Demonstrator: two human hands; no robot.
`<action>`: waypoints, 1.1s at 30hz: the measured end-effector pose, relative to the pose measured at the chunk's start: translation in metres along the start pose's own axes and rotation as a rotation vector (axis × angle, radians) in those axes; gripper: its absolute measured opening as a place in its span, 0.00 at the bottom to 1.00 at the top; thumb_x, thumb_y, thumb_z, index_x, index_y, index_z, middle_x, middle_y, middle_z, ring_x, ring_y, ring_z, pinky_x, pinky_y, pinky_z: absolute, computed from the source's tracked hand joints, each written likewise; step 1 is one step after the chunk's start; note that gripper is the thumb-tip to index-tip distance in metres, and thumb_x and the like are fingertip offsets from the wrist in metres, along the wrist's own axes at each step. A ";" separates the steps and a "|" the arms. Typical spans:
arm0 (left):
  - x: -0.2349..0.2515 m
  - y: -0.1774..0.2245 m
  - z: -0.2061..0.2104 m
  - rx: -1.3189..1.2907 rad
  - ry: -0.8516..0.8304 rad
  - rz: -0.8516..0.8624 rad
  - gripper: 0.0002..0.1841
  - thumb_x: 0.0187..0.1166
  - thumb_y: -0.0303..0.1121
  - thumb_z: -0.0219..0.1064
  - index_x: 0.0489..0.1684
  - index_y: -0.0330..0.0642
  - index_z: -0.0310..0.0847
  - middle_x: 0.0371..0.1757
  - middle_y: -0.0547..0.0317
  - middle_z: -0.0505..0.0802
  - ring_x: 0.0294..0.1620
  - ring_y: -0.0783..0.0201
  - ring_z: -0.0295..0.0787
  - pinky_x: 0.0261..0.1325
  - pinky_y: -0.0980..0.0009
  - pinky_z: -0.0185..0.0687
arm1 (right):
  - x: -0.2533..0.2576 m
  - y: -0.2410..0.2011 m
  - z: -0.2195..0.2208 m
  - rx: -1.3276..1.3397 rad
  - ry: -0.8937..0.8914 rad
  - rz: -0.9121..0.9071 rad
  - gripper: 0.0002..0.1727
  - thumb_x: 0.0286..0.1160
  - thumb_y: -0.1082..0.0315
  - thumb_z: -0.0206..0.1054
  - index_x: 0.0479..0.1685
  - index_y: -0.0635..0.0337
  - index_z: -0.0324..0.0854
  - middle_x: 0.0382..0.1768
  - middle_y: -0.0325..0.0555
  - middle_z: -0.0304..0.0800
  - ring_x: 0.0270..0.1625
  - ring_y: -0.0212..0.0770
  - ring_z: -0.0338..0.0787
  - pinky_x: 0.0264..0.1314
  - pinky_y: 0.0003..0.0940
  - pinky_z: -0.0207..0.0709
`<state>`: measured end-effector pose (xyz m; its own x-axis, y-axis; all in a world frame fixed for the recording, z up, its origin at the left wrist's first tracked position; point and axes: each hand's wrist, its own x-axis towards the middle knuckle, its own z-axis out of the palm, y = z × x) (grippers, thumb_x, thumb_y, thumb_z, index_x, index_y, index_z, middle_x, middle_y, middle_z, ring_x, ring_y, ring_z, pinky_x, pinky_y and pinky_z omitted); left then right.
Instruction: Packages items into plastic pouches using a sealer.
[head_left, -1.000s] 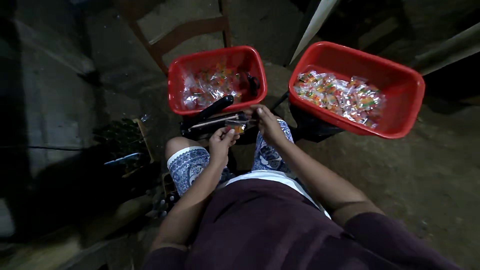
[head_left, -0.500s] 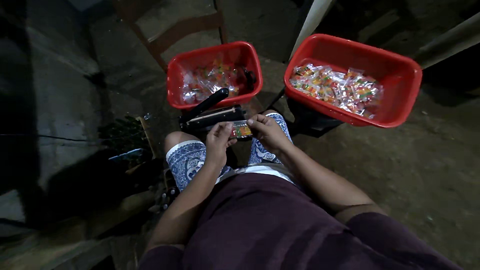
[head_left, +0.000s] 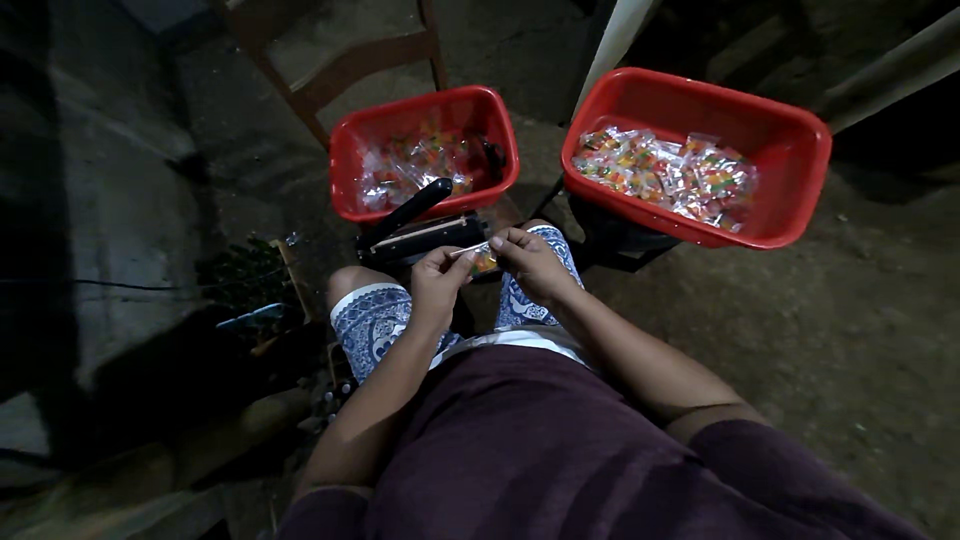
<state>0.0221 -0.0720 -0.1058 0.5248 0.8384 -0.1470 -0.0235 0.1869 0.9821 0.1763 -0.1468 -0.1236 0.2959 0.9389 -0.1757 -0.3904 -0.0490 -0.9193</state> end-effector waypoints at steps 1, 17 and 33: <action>0.002 -0.001 0.000 0.023 0.006 0.019 0.02 0.79 0.23 0.70 0.37 0.39 0.86 0.33 0.67 0.90 0.32 0.76 0.85 0.40 0.77 0.86 | 0.001 0.000 0.001 -0.007 0.000 -0.008 0.11 0.89 0.68 0.56 0.38 0.53 0.81 0.31 0.31 0.85 0.34 0.25 0.84 0.43 0.23 0.81; 0.006 0.002 0.002 0.015 0.041 -0.028 0.16 0.92 0.36 0.52 0.40 0.39 0.85 0.40 0.61 0.93 0.37 0.72 0.89 0.44 0.72 0.87 | 0.003 -0.002 0.001 -0.074 0.014 -0.058 0.11 0.88 0.68 0.57 0.36 0.53 0.81 0.30 0.31 0.83 0.33 0.24 0.82 0.42 0.23 0.79; 0.026 -0.018 0.000 0.252 -0.068 0.244 0.20 0.84 0.31 0.64 0.71 0.32 0.80 0.68 0.48 0.88 0.62 0.65 0.88 0.63 0.66 0.86 | 0.016 -0.004 -0.028 -0.375 0.158 -0.201 0.07 0.84 0.72 0.63 0.46 0.67 0.83 0.39 0.43 0.87 0.41 0.29 0.86 0.51 0.31 0.83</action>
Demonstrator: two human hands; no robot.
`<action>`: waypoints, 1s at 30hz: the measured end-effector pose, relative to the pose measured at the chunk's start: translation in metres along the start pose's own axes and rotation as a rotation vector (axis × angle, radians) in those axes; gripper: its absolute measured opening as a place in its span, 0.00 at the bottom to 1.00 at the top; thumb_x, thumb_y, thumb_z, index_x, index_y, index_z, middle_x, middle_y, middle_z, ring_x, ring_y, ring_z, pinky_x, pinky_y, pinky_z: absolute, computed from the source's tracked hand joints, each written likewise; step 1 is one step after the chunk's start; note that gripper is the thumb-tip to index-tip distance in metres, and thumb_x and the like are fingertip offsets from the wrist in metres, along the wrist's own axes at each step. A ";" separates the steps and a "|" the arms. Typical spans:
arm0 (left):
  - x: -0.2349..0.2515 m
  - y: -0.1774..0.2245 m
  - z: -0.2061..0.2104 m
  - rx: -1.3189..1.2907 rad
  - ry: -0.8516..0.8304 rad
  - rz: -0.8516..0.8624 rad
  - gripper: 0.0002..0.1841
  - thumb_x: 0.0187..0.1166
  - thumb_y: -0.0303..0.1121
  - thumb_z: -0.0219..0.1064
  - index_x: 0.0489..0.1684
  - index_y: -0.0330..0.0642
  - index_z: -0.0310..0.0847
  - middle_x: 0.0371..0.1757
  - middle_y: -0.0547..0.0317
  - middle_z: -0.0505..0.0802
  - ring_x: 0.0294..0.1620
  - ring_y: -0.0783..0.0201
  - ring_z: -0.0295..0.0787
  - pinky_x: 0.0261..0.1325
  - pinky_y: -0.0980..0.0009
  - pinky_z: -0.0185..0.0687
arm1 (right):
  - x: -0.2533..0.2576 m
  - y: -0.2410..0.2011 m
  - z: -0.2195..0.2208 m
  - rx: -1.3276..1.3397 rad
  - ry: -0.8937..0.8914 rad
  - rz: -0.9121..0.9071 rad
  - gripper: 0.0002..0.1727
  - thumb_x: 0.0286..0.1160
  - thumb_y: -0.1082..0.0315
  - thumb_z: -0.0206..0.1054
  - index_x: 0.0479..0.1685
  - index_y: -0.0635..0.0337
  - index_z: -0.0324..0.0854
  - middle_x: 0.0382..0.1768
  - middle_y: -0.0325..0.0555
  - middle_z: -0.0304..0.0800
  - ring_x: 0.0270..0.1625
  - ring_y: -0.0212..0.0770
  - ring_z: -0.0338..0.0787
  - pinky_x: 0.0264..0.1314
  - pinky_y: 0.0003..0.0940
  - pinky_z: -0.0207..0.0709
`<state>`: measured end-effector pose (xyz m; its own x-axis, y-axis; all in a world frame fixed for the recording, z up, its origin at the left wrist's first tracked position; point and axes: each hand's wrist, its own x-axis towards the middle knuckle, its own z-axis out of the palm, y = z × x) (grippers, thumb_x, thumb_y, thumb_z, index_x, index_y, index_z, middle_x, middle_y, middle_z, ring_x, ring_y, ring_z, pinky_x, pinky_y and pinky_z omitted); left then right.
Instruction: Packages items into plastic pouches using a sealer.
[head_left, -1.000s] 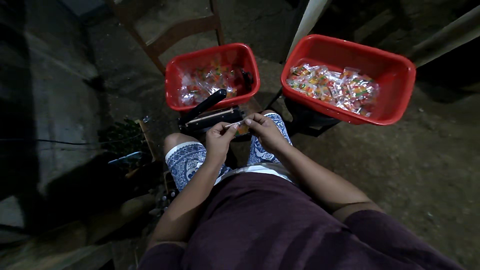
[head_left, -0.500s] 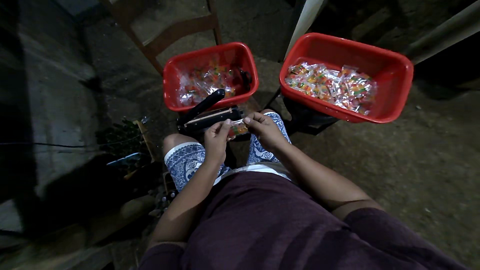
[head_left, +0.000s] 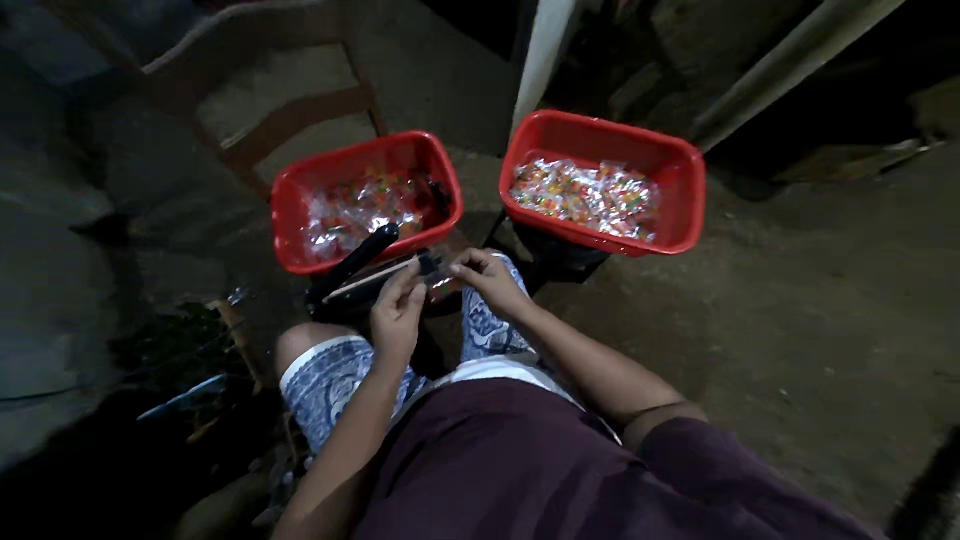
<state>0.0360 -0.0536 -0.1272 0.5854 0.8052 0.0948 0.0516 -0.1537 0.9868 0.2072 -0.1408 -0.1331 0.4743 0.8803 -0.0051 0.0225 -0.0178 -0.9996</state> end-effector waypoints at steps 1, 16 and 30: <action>0.002 -0.003 -0.003 0.002 -0.010 0.021 0.28 0.85 0.35 0.61 0.83 0.31 0.67 0.80 0.43 0.79 0.71 0.61 0.84 0.69 0.63 0.84 | 0.010 0.007 -0.024 -0.135 0.101 -0.036 0.10 0.84 0.70 0.64 0.50 0.69 0.84 0.44 0.47 0.88 0.45 0.32 0.87 0.55 0.34 0.83; 0.113 -0.065 -0.059 -0.097 0.540 0.039 0.22 0.87 0.30 0.58 0.78 0.31 0.69 0.70 0.46 0.82 0.64 0.63 0.83 0.66 0.65 0.82 | 0.108 0.075 -0.102 -0.609 0.542 -0.048 0.18 0.85 0.68 0.61 0.60 0.78 0.81 0.60 0.71 0.85 0.66 0.60 0.85 0.73 0.52 0.77; 0.126 -0.103 -0.059 0.111 0.483 0.345 0.17 0.81 0.27 0.61 0.63 0.24 0.79 0.59 0.44 0.87 0.59 0.69 0.85 0.61 0.75 0.83 | 0.298 0.130 0.042 -1.301 -0.288 0.225 0.30 0.84 0.70 0.61 0.85 0.69 0.64 0.83 0.72 0.65 0.83 0.71 0.70 0.78 0.67 0.69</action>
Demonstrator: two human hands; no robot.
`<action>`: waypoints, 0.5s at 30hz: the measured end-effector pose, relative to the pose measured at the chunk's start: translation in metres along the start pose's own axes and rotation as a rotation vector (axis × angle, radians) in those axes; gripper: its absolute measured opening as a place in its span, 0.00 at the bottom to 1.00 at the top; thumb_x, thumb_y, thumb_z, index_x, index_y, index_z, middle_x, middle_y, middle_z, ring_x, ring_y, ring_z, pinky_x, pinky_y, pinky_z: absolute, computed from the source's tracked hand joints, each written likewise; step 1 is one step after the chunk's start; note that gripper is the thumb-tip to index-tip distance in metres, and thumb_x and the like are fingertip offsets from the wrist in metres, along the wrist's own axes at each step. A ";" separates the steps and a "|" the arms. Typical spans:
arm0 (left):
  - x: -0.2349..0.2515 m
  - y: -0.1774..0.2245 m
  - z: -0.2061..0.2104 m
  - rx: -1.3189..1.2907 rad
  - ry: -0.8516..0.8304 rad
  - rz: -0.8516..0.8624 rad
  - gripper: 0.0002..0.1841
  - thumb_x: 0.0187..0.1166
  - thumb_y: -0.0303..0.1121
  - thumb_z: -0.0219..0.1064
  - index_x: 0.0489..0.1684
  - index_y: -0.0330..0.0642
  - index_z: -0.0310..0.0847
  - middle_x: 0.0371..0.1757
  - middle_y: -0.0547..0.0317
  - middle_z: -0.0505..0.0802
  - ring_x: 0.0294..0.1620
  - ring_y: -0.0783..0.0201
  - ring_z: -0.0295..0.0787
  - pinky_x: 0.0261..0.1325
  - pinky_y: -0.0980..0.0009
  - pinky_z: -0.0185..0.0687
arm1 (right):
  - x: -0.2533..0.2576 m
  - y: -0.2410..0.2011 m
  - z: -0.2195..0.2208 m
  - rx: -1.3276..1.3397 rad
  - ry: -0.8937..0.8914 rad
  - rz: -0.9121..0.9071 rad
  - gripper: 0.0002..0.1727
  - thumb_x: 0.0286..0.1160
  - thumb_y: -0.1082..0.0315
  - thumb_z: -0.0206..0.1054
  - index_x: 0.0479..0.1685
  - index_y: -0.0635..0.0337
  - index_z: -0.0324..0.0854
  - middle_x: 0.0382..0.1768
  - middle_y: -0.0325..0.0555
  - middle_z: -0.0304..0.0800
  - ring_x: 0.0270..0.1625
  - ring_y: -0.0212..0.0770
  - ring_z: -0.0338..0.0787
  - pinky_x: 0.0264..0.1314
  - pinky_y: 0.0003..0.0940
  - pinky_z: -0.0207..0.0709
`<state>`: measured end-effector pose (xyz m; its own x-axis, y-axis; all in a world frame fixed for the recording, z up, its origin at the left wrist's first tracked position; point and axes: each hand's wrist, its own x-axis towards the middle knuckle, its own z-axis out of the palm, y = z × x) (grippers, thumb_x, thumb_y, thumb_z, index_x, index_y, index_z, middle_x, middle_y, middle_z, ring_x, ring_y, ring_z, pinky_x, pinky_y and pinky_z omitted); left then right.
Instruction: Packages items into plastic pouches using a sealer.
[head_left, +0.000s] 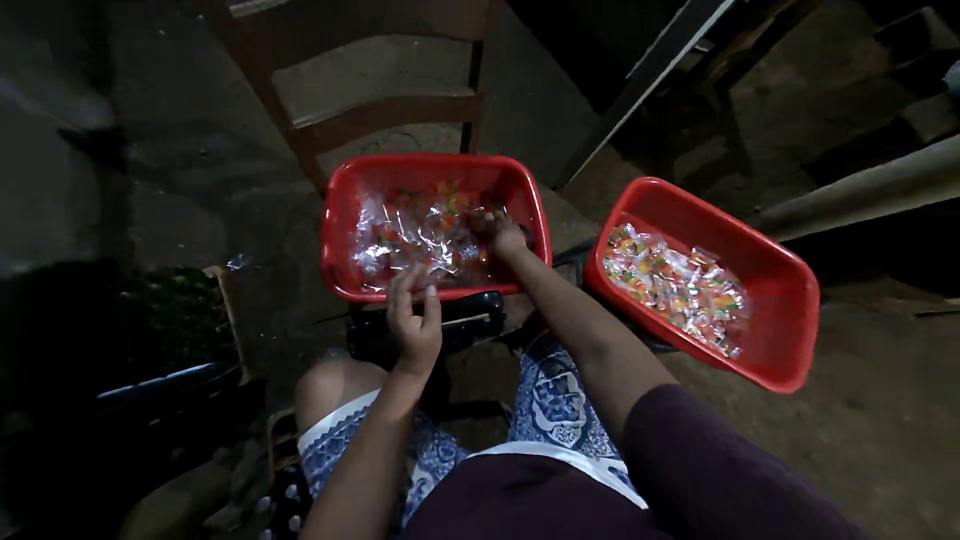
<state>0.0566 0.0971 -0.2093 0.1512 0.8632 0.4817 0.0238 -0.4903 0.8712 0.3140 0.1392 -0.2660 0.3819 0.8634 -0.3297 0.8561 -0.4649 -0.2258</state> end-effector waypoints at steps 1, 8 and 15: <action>0.001 0.001 -0.001 0.002 -0.002 -0.002 0.17 0.81 0.27 0.61 0.62 0.24 0.79 0.59 0.44 0.87 0.59 0.69 0.85 0.61 0.76 0.83 | 0.006 -0.003 -0.002 -0.077 -0.008 -0.030 0.31 0.80 0.73 0.64 0.83 0.73 0.63 0.81 0.75 0.65 0.84 0.73 0.67 0.77 0.68 0.68; 0.006 0.000 -0.003 -0.042 0.027 -0.013 0.15 0.80 0.25 0.60 0.61 0.25 0.80 0.58 0.48 0.88 0.58 0.72 0.85 0.61 0.78 0.83 | 0.027 -0.003 0.000 -0.266 -0.077 -0.106 0.22 0.79 0.75 0.64 0.71 0.75 0.78 0.78 0.74 0.72 0.80 0.73 0.73 0.79 0.69 0.67; 0.007 0.001 -0.003 -0.045 0.000 -0.082 0.14 0.80 0.23 0.61 0.58 0.26 0.83 0.56 0.46 0.88 0.56 0.71 0.87 0.56 0.78 0.85 | 0.018 -0.001 -0.033 0.058 0.059 0.013 0.19 0.80 0.65 0.67 0.68 0.62 0.80 0.63 0.66 0.87 0.66 0.70 0.87 0.64 0.73 0.77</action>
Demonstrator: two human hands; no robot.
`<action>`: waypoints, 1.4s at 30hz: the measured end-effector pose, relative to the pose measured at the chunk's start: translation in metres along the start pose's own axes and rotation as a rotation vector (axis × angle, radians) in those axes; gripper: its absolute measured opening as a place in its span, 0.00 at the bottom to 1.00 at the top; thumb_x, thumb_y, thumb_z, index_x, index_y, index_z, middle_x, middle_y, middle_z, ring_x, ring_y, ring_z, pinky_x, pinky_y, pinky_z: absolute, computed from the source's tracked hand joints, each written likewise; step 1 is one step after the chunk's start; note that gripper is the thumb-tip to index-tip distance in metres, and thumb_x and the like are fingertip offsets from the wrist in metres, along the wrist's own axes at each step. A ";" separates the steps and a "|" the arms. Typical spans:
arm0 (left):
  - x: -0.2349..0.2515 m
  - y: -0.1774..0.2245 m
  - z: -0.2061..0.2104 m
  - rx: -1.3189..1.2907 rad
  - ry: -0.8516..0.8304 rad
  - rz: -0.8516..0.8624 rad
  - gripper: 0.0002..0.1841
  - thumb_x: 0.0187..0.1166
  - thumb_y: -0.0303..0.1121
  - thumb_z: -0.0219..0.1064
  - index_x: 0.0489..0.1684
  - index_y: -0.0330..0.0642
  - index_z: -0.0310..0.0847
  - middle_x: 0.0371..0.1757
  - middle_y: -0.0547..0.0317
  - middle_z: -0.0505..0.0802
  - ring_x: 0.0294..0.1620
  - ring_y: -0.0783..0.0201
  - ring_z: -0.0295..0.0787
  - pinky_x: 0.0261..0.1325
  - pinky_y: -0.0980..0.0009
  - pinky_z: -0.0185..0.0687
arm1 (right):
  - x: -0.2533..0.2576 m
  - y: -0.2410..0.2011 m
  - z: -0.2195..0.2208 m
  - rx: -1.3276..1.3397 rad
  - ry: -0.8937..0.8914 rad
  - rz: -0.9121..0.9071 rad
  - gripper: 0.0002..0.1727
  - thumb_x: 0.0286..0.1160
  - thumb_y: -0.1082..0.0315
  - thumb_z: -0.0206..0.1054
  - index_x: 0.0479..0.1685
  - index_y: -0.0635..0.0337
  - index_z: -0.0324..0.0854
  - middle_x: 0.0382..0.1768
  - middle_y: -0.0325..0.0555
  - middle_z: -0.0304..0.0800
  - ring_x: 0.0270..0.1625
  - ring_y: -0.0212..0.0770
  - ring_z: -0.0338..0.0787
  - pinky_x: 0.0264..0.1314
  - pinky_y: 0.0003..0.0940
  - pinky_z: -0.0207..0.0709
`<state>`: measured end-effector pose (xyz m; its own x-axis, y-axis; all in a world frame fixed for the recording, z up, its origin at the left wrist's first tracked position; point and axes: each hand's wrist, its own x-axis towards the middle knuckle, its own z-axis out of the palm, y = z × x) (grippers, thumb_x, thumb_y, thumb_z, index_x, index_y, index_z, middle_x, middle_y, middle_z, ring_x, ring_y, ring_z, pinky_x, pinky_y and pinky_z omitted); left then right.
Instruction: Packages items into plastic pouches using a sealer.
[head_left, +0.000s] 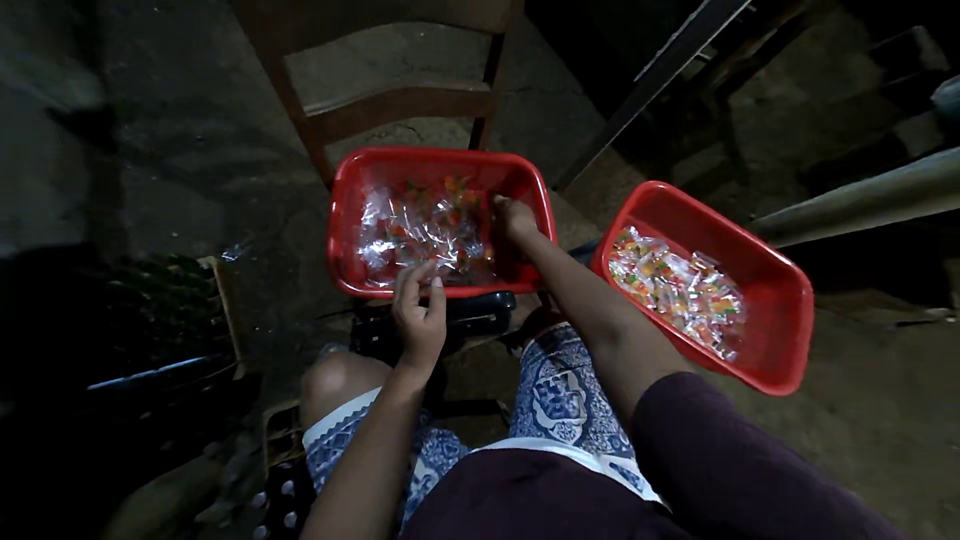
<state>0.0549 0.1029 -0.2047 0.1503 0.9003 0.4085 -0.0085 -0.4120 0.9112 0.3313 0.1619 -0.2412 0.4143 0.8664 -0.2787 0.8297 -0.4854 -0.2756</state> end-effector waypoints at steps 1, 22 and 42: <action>0.001 0.001 -0.001 0.004 -0.024 -0.035 0.14 0.81 0.24 0.61 0.58 0.26 0.83 0.57 0.45 0.88 0.56 0.70 0.87 0.57 0.77 0.85 | -0.005 -0.001 -0.011 0.073 0.021 -0.010 0.19 0.80 0.66 0.66 0.67 0.62 0.81 0.59 0.66 0.89 0.64 0.69 0.88 0.63 0.72 0.77; -0.042 0.153 -0.006 -0.681 0.064 -0.699 0.07 0.85 0.20 0.60 0.52 0.35 0.82 0.40 0.57 0.93 0.38 0.66 0.92 0.47 0.69 0.91 | -0.281 -0.079 -0.103 1.153 -0.032 -0.469 0.18 0.81 0.63 0.65 0.64 0.62 0.74 0.45 0.40 0.86 0.43 0.30 0.87 0.51 0.31 0.85; -0.098 0.180 -0.035 -1.185 -0.466 -1.069 0.09 0.89 0.31 0.55 0.43 0.42 0.81 0.32 0.58 0.91 0.24 0.74 0.88 0.30 0.84 0.86 | -0.344 -0.042 -0.071 1.330 -0.311 -0.721 0.29 0.72 0.66 0.67 0.76 0.59 0.73 0.63 0.40 0.85 0.58 0.30 0.86 0.61 0.30 0.82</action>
<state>0.0037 -0.0542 -0.0792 0.8438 0.4813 -0.2376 -0.3780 0.8471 0.3737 0.1802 -0.1077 -0.0686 -0.1460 0.9791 0.1416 -0.1787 0.1147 -0.9772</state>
